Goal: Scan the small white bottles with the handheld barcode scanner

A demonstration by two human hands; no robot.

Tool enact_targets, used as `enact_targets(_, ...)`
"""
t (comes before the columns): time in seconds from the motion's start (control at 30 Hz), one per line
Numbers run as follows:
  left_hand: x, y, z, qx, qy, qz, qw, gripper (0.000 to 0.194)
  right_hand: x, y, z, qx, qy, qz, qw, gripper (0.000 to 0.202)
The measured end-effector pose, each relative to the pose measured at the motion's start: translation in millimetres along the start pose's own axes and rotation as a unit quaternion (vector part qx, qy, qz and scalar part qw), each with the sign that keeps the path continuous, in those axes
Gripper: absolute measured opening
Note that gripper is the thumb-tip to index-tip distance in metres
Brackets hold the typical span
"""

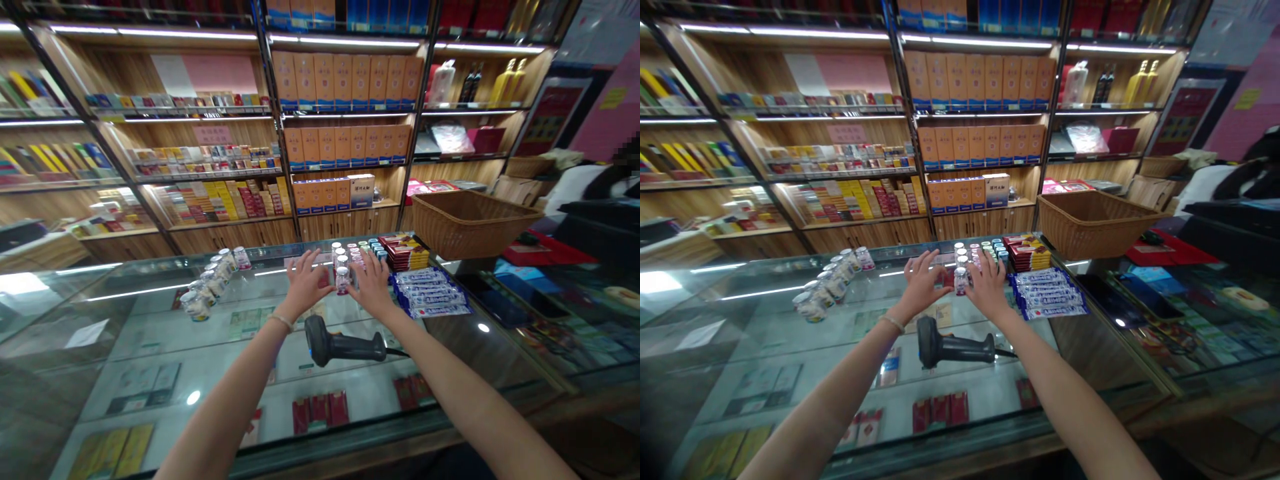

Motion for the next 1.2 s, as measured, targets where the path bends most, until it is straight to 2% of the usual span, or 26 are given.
enact_targets(0.1,-3,0,1.9,0.005,0.025,0.043,0.999,0.058,-1,-2,1,-0.014,0.001,-0.019,1.000,0.055)
enact_targets(0.17,-5,1,7.1,0.010,0.029,0.069,0.997,0.064,-2,-3,2,-0.026,0.002,-0.026,0.999,0.056)
enact_targets(0.37,-3,-2,18.4,0.012,0.032,0.065,0.997,0.059,-1,-6,6,-0.051,0.000,-0.032,0.998,0.050)
enact_targets(0.6,3,2,21.2,0.008,0.024,0.055,0.998,0.055,2,-4,9,-0.086,-0.003,-0.023,0.996,0.048)
enact_targets(1.0,9,1,27.5,0.001,0.022,0.047,0.999,0.054,2,1,15,-0.077,-0.005,-0.010,0.997,0.047)
enact_targets(1.1,8,0,28.7,0.010,0.016,0.047,0.999,0.060,2,0,15,-0.074,-0.001,-0.013,0.997,0.046)
enact_targets(1.2,6,-4,27.0,0.035,0.011,0.041,0.998,0.074,1,-1,14,-0.073,0.006,-0.020,0.997,0.052)
Point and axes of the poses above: each hand's wrist, its own x-axis towards the middle knuckle, its own z-axis out of the palm, y = z × x, the point moved 7 cm from there along x, towards the middle knuckle, and after that the axes turned 13 degrees about -z, right-handed, at the moved point
